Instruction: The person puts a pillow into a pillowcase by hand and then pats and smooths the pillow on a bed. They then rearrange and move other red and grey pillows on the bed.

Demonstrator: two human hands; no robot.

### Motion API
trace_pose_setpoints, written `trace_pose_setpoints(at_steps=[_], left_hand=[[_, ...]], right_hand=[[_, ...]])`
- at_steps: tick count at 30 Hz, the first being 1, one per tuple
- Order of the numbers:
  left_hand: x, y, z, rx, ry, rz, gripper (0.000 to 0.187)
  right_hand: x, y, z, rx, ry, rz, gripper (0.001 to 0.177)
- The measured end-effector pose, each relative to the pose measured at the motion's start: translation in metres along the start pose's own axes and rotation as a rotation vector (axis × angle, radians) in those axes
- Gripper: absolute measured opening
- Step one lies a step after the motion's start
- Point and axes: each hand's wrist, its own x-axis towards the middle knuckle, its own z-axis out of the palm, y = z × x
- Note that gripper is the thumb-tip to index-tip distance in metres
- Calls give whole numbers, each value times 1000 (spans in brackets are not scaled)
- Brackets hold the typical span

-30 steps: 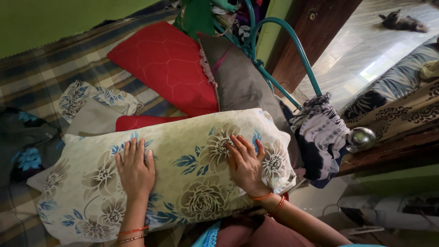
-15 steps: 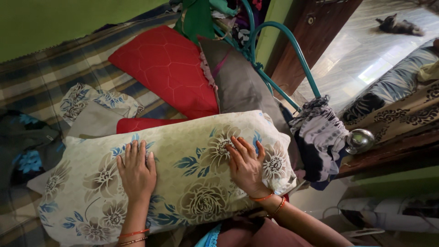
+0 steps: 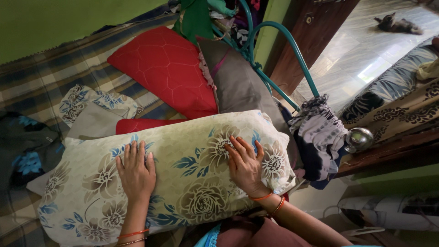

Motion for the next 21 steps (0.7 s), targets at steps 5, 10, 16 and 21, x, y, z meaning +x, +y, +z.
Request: trace_pose_setpoints(at_steps=[5,10,16,21], left_hand=[[0,1,0,-1,3,-3,50],[0,1,-1,-9,5,-5,50],[1,3,-3,-10,1,-11,50],[1,3,-4,-21,5,-9,50]], right_hand=[[-1,0,1,-11,0,-2,31],[0,0,2,-18,9,-3,30],[0,-1,-1,-17,8,-8,31],[1,-2,-2,-6,-2,-5,33]])
